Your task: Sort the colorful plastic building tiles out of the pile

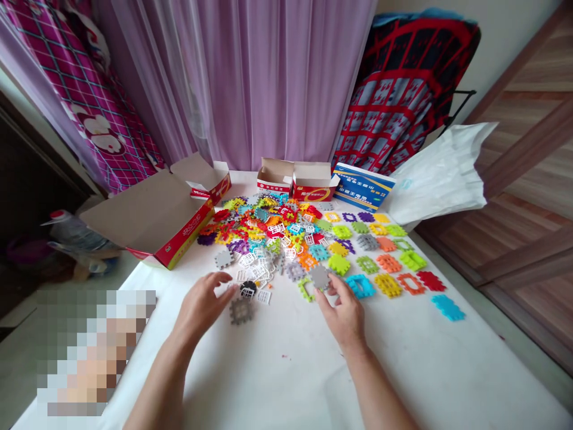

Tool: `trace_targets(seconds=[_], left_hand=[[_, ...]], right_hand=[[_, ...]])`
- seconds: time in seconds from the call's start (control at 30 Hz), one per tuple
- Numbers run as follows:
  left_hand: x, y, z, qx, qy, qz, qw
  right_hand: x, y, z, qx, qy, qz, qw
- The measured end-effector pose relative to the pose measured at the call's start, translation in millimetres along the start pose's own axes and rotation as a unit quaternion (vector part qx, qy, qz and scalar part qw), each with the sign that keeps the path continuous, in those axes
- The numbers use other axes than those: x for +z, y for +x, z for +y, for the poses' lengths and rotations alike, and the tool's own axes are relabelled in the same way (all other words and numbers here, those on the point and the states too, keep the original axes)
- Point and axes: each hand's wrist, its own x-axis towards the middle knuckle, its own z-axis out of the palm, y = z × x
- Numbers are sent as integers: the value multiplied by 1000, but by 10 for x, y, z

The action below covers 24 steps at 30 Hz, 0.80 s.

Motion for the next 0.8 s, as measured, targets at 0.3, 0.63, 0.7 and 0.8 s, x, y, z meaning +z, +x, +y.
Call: trace_targets(seconds=[0.3, 0.63, 0.7, 0.8], left_hand=[[69, -440, 56, 93, 13, -28, 995], [281, -31, 575, -116, -442, -157, 875], [409, 16, 696, -114, -441, -171, 874], [560, 68, 813, -98, -413, -177, 888]], right_hand=[[25, -20, -7, 44, 51, -23, 997], [29, -85, -18, 28, 73, -31, 996], [24, -72, -16, 23, 66, -25, 997], [13, -49, 5, 25, 55, -12, 998]])
